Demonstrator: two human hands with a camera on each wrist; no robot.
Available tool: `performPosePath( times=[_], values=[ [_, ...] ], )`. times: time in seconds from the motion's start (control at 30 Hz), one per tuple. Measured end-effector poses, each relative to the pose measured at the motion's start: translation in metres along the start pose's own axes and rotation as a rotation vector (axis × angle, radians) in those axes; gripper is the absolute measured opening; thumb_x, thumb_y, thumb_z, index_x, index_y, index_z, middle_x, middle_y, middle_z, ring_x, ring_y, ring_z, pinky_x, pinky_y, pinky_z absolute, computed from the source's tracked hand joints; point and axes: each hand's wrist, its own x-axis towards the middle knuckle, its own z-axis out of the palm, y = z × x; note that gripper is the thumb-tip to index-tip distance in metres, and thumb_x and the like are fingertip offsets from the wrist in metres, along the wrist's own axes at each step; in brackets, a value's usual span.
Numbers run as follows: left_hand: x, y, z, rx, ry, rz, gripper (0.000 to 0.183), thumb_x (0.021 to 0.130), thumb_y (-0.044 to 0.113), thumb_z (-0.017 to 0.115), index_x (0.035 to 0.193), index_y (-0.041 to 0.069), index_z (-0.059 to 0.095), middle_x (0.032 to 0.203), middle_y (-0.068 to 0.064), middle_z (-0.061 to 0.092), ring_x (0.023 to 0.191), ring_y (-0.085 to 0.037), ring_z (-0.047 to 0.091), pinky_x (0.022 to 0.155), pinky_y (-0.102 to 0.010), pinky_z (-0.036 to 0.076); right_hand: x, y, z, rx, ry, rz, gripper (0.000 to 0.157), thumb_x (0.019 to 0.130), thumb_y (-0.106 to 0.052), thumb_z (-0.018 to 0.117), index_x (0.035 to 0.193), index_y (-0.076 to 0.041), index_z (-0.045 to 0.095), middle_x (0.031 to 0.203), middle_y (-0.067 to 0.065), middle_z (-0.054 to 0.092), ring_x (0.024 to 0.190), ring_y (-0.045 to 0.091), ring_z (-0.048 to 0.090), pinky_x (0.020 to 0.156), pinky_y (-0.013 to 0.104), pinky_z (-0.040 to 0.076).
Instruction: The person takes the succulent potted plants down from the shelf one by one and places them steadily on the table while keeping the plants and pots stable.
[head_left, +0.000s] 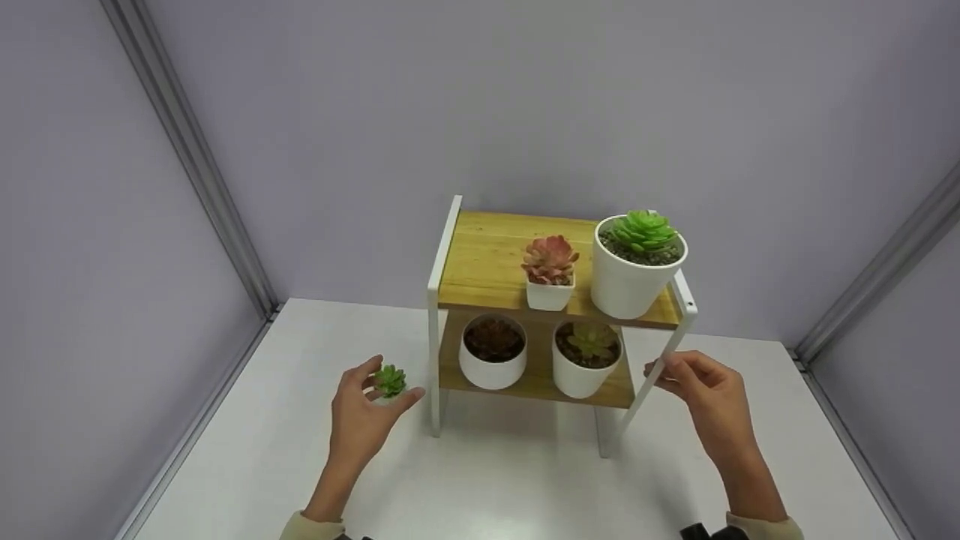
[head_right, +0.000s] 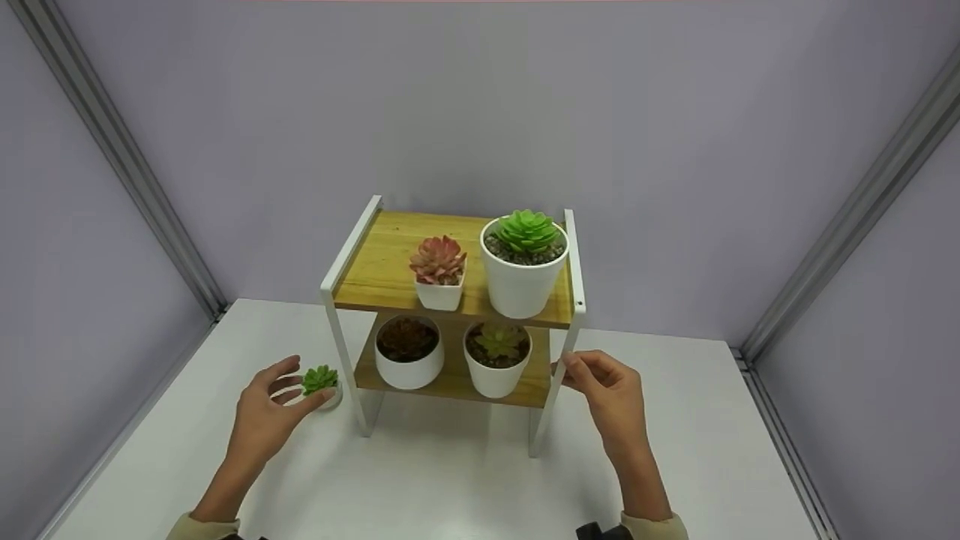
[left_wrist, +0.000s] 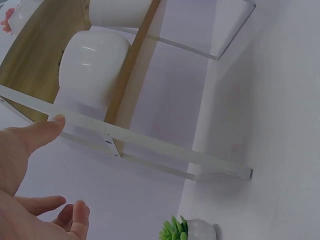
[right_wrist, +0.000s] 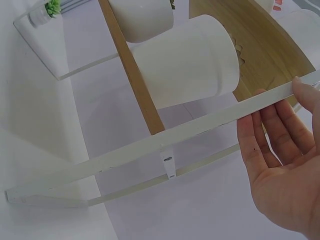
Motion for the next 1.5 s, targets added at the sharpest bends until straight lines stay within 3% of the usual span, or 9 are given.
performPosePath(
  times=[0.2, 0.47, 0.77, 1.13, 1.4, 1.5],
  values=[
    [-0.003, 0.013, 0.000, -0.056, -0.011, 0.032, 0.097, 0.072, 0.037, 0.088, 0.149, 0.011, 0.036, 0.136, -0.012, 0.050, 0.128, -0.032, 0.052, 0.105, -0.046, 0.049, -0.001, 0.000, 0.000, 0.013, 0.005, 0.007, 0.036, 0.100, -0.018, 0.058, 0.111, 0.016, 0.059, 0.099, 0.003, 0.073, 0.098, 0.015, 0.072, 0.091, 0.029, 0.057],
    [-0.009, 0.037, -0.001, -0.085, -0.028, 0.089, 0.092, 0.070, 0.043, 0.088, 0.145, 0.019, 0.040, 0.134, -0.004, 0.051, 0.125, -0.024, 0.053, 0.104, -0.044, 0.050, 0.000, 0.001, 0.000, -0.005, 0.011, 0.000, 0.034, 0.100, -0.019, 0.059, 0.109, 0.013, 0.062, 0.097, 0.004, 0.074, 0.098, 0.016, 0.072, 0.090, 0.030, 0.058],
    [-0.021, 0.069, -0.003, -0.074, -0.041, 0.099, 0.090, 0.068, 0.046, 0.088, 0.144, 0.022, 0.046, 0.145, -0.003, 0.035, 0.126, -0.020, 0.051, 0.103, -0.037, 0.051, 0.000, 0.002, 0.000, 0.010, 0.006, -0.004, 0.034, 0.100, -0.017, 0.058, 0.110, 0.015, 0.061, 0.098, 0.004, 0.074, 0.098, 0.016, 0.072, 0.090, 0.030, 0.058],
    [-0.028, 0.090, -0.013, -0.084, -0.034, 0.230, 0.084, 0.069, 0.045, 0.087, 0.140, 0.026, 0.046, 0.135, 0.004, 0.048, 0.123, -0.017, 0.053, 0.098, -0.028, 0.053, 0.001, 0.002, 0.001, -0.015, 0.012, 0.008, 0.032, 0.099, -0.020, 0.060, 0.109, 0.010, 0.064, 0.098, 0.002, 0.074, 0.098, 0.015, 0.072, 0.090, 0.029, 0.058],
    [-0.030, 0.104, -0.016, -0.101, -0.074, 0.288, 0.074, 0.072, 0.046, 0.085, 0.135, 0.029, 0.051, 0.128, 0.005, 0.052, 0.113, -0.013, 0.058, 0.096, -0.027, 0.053, 0.000, 0.003, 0.000, 0.006, -0.001, -0.009, 0.031, 0.099, -0.017, 0.059, 0.109, 0.013, 0.062, 0.098, 0.003, 0.074, 0.098, 0.015, 0.072, 0.090, 0.029, 0.058],
    [-0.032, 0.110, -0.016, -0.114, -0.095, 0.302, 0.073, 0.073, 0.045, 0.084, 0.136, 0.025, 0.053, 0.126, 0.004, 0.054, 0.111, -0.015, 0.059, 0.095, -0.027, 0.053, 0.000, 0.003, 0.000, 0.006, 0.000, -0.007, 0.032, 0.099, -0.017, 0.059, 0.109, 0.013, 0.062, 0.098, 0.003, 0.074, 0.098, 0.015, 0.072, 0.090, 0.029, 0.058]
  ],
)
